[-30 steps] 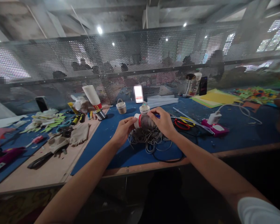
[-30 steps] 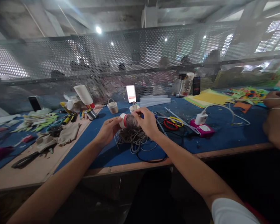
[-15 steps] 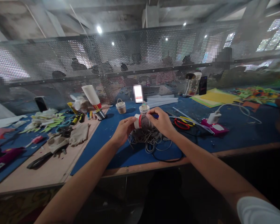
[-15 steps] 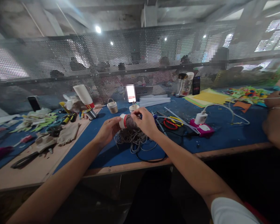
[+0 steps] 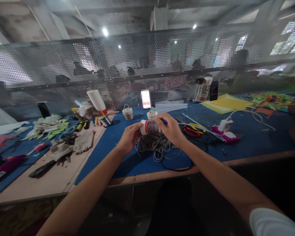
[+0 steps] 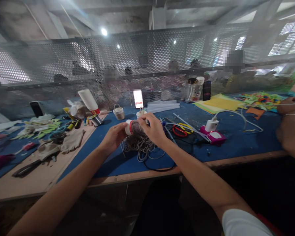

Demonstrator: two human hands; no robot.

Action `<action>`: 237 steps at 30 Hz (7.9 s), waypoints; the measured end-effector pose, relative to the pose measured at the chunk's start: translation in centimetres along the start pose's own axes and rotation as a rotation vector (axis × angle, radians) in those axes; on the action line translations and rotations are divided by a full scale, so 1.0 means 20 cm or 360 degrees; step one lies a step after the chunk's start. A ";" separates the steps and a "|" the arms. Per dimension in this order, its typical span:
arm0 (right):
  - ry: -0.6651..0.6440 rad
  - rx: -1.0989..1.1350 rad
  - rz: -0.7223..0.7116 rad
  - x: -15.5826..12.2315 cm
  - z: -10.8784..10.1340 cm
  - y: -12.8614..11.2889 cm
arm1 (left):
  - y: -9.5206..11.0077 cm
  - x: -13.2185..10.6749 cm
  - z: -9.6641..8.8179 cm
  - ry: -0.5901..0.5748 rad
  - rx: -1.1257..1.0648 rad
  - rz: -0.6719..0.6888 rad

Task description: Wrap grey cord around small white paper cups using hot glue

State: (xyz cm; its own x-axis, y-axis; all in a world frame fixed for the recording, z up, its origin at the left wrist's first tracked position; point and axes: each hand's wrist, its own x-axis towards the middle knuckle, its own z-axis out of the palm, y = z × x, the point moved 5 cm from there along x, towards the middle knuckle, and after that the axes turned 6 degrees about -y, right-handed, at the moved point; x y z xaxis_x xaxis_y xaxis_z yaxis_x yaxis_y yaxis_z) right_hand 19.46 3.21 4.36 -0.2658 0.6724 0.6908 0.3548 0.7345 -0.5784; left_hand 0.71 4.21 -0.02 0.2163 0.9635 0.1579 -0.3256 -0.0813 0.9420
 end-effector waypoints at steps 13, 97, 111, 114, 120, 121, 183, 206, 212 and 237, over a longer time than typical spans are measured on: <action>-0.0138 0.0126 0.0090 0.00 0.06 0.05 | 0.00 0.03 -0.04 0.0029 -0.0347 -0.0094; -0.0799 -0.1189 0.1133 -0.06 -0.20 0.51 | 0.02 0.04 -0.05 0.0143 -0.0150 0.0158; -0.0694 -0.1023 0.1096 -0.06 -0.25 0.53 | -0.02 0.05 -0.08 0.0119 -0.0280 0.0031; -0.0701 -0.1059 0.1096 -0.06 -0.23 0.53 | -0.01 0.05 -0.07 0.0142 -0.0284 0.0038; -0.0738 -0.1059 0.1108 -0.07 -0.22 0.53 | 0.00 0.05 -0.07 0.0161 -0.0305 0.0040; -0.0746 -0.1055 0.1110 -0.07 -0.22 0.53 | 0.00 0.05 -0.07 0.0164 -0.0301 0.0044; 0.0111 0.0538 0.0543 0.02 -0.20 0.26 | 0.03 0.02 -0.05 0.0112 0.0094 0.0240; -0.0292 0.0291 0.0573 -0.09 -0.12 0.13 | 0.00 0.02 -0.03 0.0096 0.0170 0.0199; -0.0355 0.0017 0.0535 -0.11 -0.09 0.12 | 0.00 0.02 -0.05 0.0112 0.0333 0.0288; -0.0397 -0.0536 0.0341 -0.13 -0.07 0.17 | 0.08 -0.01 -0.02 0.0208 0.0760 0.0497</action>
State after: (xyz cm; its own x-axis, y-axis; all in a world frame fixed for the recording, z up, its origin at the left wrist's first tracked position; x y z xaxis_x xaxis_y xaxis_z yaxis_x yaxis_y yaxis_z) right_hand 22.63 3.84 1.28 -0.3473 0.8375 0.4218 0.6853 0.5338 -0.4955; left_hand -0.19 3.96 1.36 0.0519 0.8964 0.4403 0.1020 -0.4433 0.8906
